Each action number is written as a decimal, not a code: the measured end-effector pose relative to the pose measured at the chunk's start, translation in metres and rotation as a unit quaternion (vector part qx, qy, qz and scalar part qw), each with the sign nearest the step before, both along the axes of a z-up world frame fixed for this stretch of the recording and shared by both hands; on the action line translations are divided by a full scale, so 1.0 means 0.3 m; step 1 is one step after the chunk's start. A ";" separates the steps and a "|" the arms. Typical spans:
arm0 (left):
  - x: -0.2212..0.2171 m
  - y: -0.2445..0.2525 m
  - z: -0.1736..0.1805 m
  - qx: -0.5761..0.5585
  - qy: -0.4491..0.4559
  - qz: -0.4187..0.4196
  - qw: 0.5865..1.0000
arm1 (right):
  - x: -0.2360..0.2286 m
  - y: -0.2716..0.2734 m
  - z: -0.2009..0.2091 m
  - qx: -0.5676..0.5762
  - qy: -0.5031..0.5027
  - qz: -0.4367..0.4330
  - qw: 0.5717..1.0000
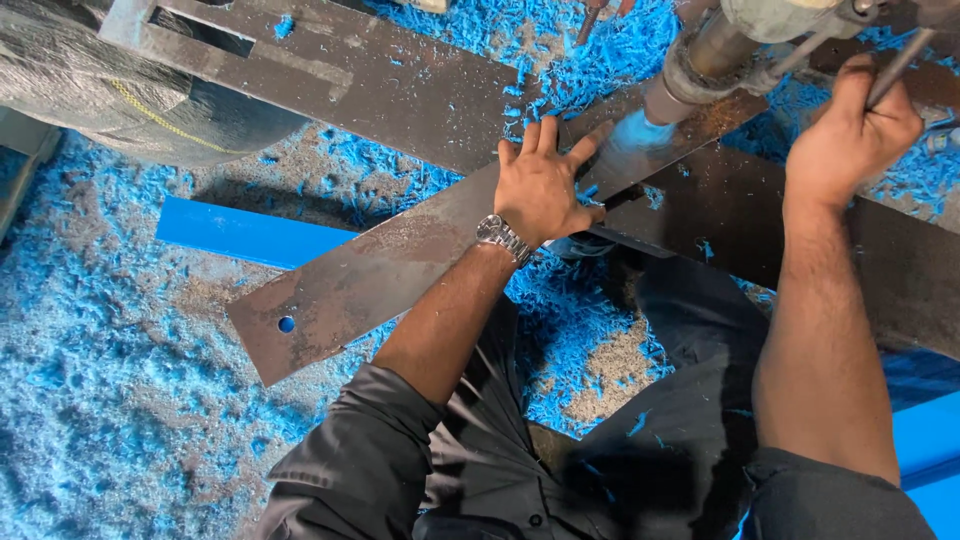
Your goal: The person sits on a chair and holds a long rusty metal strip under a bench drill press, drilling holes through it. They then align a blue plastic bar with the drilled strip, place drilled blue bars onto a stack, and continue drilling more holes in the metal strip.
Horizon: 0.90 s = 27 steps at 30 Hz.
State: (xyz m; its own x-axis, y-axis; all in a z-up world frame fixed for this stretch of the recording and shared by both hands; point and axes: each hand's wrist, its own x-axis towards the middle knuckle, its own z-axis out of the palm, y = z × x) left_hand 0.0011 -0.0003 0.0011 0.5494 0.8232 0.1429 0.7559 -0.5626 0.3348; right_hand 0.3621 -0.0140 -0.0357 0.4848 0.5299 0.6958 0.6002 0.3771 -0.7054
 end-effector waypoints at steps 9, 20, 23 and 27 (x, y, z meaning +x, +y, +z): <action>0.013 0.007 -0.021 -0.015 0.037 -0.004 0.999 | 0.013 0.025 -0.014 0.025 0.020 -0.006 0.999; 0.000 0.019 0.012 -0.027 0.042 -0.001 0.999 | 0.057 0.074 -0.065 0.033 -0.074 -0.063 0.995; 0.000 0.014 -0.017 -0.036 0.063 -0.010 0.997 | 0.148 0.118 -0.145 0.022 -0.058 -0.057 0.996; -0.007 0.016 0.014 -0.029 0.011 -0.017 0.999 | 0.047 0.103 -0.034 0.033 -0.049 -0.036 0.998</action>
